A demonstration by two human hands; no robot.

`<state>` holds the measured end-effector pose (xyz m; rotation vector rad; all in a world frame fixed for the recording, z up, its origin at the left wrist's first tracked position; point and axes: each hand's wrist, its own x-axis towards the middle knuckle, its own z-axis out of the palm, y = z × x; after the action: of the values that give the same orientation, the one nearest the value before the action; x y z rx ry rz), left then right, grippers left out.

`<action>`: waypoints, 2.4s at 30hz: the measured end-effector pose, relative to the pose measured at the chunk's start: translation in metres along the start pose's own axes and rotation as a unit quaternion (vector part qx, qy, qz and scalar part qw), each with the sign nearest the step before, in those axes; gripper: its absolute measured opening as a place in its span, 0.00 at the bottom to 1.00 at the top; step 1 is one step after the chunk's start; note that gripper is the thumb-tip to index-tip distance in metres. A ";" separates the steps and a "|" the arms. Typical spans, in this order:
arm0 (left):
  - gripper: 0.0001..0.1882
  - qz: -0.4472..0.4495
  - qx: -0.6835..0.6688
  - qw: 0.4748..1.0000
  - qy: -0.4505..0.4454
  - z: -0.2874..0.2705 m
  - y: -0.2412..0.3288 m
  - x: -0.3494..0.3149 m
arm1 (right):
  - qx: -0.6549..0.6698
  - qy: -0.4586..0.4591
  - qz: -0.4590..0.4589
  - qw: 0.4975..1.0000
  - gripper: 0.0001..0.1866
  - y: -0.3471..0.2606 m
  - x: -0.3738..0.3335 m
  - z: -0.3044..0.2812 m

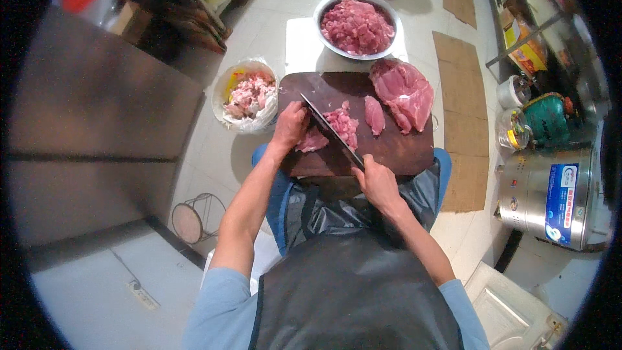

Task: The person uses a large cleaver to slice a piece of raw meat into smaller chunks on a wooden cutting board. They repeatedly cut the meat and transfer the pieces into a white bowl. The person also wipes the blade of the cleaver with a white cloth during the process.

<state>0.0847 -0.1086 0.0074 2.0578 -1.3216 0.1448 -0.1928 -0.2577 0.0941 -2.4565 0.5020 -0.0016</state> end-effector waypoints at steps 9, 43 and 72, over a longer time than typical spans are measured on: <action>0.17 -0.026 -0.043 0.999 0.008 0.002 0.005 0.000 | 0.014 -0.011 0.003 1.000 0.17 -0.020 0.077 0.025; 0.22 -0.172 -0.102 0.979 0.050 0.013 0.074 -0.064 | 0.109 0.032 0.063 0.991 0.16 0.018 -0.056 -0.004; 0.19 -0.096 -0.056 0.993 0.049 0.014 0.068 -0.060 | 0.005 -0.015 -0.026 1.000 0.17 -0.017 0.027 0.037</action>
<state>-0.0042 -0.0884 0.0034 2.0434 -1.0427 0.0827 -0.1573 -0.2335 0.0708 -2.4553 0.4237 0.0101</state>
